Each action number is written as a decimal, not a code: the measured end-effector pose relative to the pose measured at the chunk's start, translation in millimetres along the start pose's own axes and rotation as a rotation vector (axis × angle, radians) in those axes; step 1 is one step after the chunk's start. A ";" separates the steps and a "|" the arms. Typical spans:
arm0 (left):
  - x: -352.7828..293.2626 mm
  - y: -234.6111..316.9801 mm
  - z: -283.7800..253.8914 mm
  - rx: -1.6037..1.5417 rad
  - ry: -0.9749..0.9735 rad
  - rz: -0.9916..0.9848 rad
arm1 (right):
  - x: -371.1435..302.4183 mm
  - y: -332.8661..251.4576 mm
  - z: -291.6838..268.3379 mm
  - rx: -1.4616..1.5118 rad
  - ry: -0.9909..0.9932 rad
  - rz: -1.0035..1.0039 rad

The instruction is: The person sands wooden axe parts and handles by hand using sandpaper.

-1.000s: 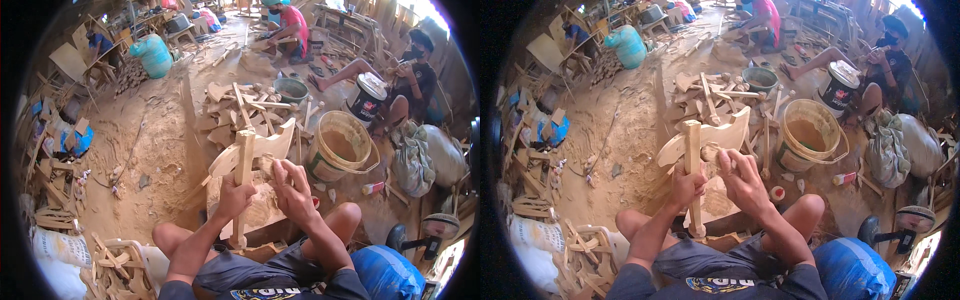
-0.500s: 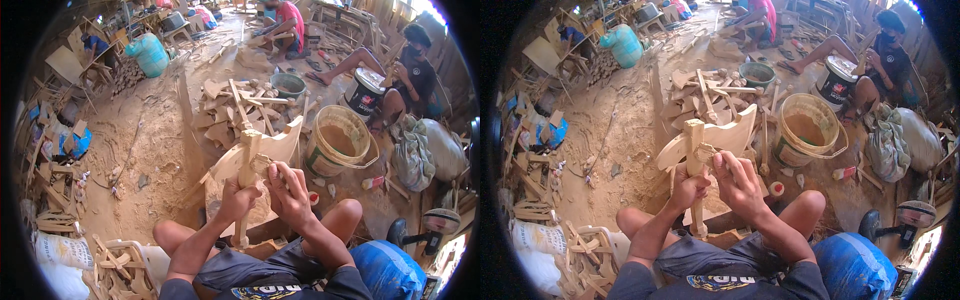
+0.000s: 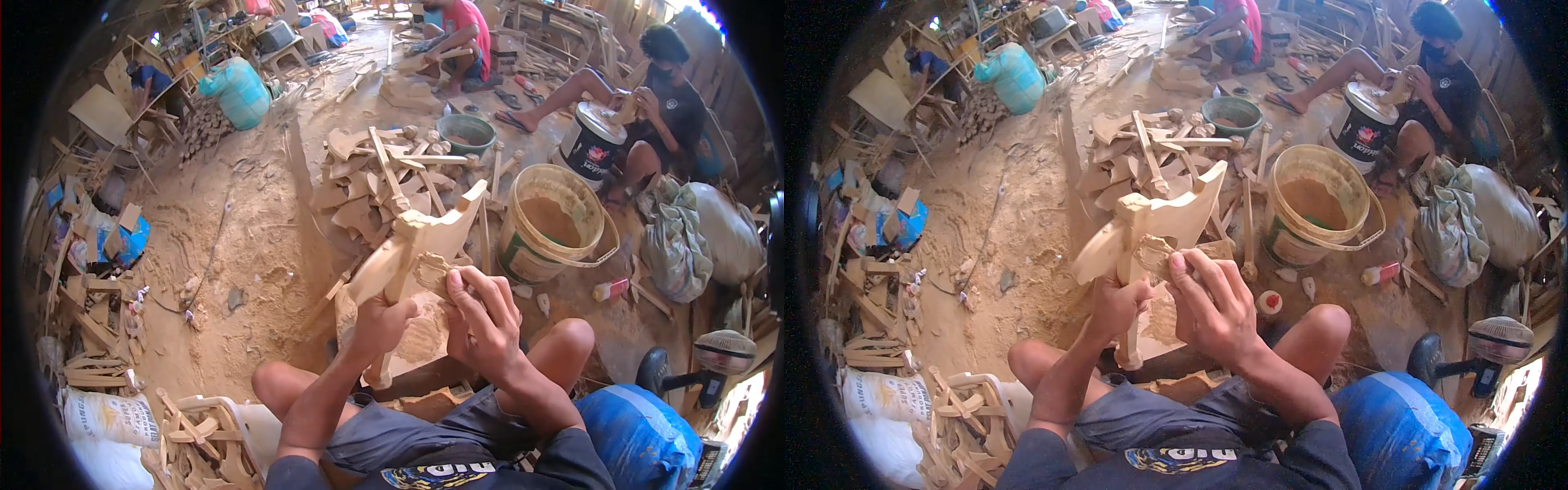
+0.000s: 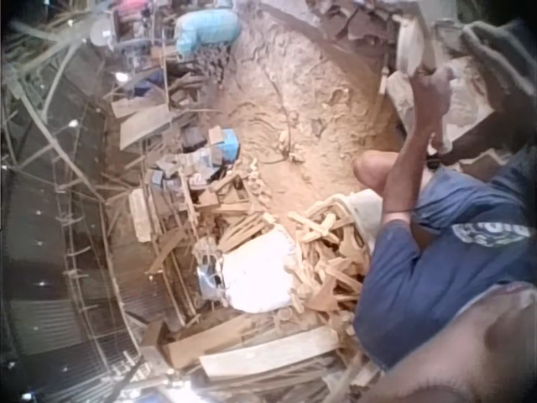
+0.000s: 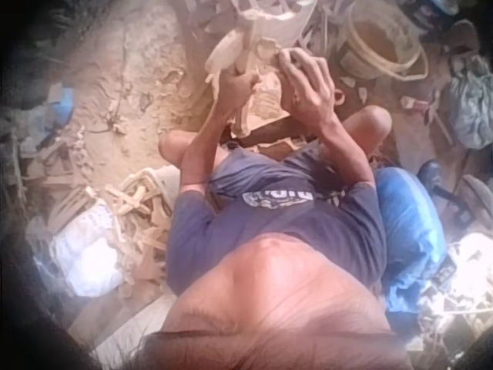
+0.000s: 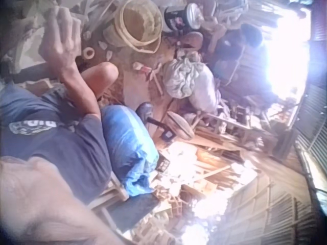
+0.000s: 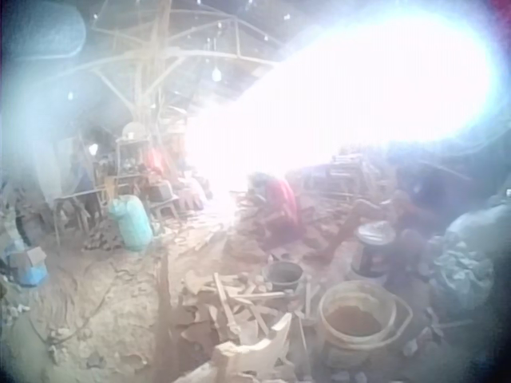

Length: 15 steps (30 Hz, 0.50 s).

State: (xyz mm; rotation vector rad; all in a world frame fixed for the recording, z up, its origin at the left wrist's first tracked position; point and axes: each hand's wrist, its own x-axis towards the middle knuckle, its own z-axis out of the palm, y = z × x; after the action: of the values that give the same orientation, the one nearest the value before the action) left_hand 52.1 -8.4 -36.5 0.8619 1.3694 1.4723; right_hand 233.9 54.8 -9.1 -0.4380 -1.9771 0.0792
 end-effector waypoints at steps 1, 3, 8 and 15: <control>0.2 -2.2 1.4 0.056 0.021 0.030 | -2.3 1.1 3.0 0.000 -0.014 0.017; 0.2 -4.9 2.7 0.104 0.019 0.116 | -5.2 2.0 4.4 -0.002 -0.029 0.036; 5.6 -9.7 -7.0 0.171 0.016 0.237 | -2.0 -0.6 -4.6 -0.038 -0.145 0.056; 11.1 -5.9 -10.9 0.047 0.052 0.091 | -1.3 1.6 -8.4 0.011 0.009 0.049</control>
State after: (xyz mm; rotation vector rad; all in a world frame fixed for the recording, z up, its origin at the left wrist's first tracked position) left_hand 39.2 -2.0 -44.8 0.9324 1.4246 1.5471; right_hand 242.3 54.7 -6.9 -0.4784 -1.9566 0.1188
